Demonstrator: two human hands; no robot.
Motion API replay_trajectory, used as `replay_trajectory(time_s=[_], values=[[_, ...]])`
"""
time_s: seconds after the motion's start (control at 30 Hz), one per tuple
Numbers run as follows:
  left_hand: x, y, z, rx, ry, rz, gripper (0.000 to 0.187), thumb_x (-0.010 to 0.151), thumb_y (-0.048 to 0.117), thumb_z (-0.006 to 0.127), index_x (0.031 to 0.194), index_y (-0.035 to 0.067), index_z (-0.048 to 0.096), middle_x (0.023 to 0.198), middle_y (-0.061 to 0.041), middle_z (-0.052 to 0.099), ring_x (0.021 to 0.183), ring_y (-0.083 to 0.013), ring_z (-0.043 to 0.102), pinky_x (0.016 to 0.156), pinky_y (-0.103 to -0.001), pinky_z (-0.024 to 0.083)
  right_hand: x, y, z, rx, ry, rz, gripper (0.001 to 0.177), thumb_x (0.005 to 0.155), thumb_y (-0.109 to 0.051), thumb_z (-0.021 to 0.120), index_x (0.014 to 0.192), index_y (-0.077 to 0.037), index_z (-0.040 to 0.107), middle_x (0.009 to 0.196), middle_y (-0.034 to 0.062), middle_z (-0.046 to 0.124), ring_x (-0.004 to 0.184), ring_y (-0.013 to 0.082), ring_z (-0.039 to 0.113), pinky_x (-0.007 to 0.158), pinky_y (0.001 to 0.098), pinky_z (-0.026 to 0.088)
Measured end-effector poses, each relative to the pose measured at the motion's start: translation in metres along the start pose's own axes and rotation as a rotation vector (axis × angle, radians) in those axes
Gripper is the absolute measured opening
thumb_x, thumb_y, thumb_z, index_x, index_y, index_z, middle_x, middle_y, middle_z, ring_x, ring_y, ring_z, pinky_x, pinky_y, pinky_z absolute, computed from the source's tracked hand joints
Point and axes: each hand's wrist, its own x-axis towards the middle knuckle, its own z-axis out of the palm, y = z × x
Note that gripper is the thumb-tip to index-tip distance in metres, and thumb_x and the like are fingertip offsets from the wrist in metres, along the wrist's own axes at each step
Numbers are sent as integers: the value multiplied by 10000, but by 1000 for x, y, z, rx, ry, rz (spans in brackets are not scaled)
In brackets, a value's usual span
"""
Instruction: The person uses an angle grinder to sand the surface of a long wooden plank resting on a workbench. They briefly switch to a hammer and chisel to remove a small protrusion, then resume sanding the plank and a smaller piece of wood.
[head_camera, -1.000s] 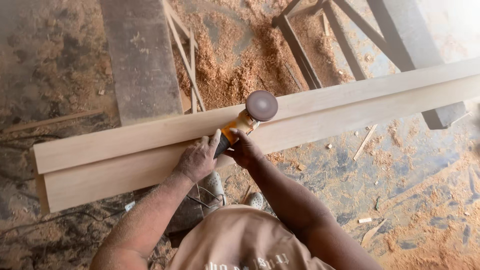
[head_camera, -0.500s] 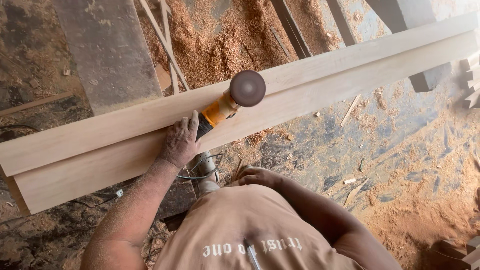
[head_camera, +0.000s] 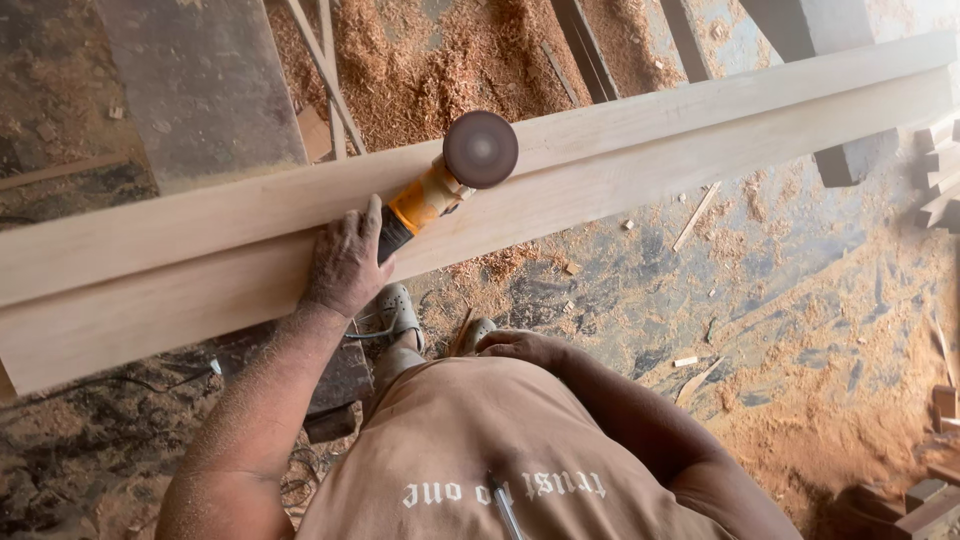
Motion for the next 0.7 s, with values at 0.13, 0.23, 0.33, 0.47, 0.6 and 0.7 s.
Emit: replay_trajectory(time_s=[0.13, 0.23, 0.33, 0.47, 0.6, 0.7], values=[[-8, 4, 17, 28, 60, -89, 999, 740, 249, 883, 1534, 3, 329, 1202, -253, 565, 1062, -402, 599, 908, -545, 506, -5, 0, -9, -66, -67, -70, 602, 1012, -518, 497, 1388, -62, 612, 1358, 175, 653, 1276, 303, 626, 1084, 419, 504], [-10, 11, 30, 17, 55, -189, 902, 798, 173, 855, 1550, 27, 380, 1209, -237, 623, 1050, -370, 637, 935, -515, 528, -10, 4, -16, -94, -113, -81, 622, 1009, -534, 487, 1397, -63, 608, 1373, 176, 648, 1291, 303, 619, 1095, 417, 492], [-15, 17, 34, 20, 84, -192, 842, 818, 123, 849, 1545, 46, 433, 1202, -206, 669, 1050, -344, 663, 962, -496, 534, -20, 15, -29, -27, -159, 22, 662, 981, -558, 510, 1419, -66, 566, 1392, 181, 621, 1280, 318, 613, 1073, 446, 516], [-20, 26, 32, 63, 48, -169, 898, 759, 141, 873, 1544, 68, 444, 1250, -173, 670, 1110, -342, 651, 1023, -496, 516, -50, 63, -38, -16, -163, 35, 653, 981, -553, 489, 1432, -82, 527, 1412, 174, 596, 1270, 310, 618, 1048, 476, 545], [-25, 33, 29, 96, -20, -171, 897, 734, 171, 880, 1514, 83, 445, 1309, -175, 636, 1190, -357, 609, 1031, -496, 495, -83, 132, -46, -11, -107, 113, 570, 1012, -509, 450, 1406, -114, 567, 1392, 165, 624, 1248, 318, 630, 1020, 503, 564], [-18, 31, 23, 76, -45, -148, 908, 748, 178, 871, 1527, 59, 420, 1322, -197, 620, 1220, -360, 595, 1084, -483, 479, -97, 178, -55, 138, -71, 210, 481, 1037, -441, 492, 1408, -140, 546, 1408, 185, 632, 1261, 337, 653, 1013, 496, 596]])
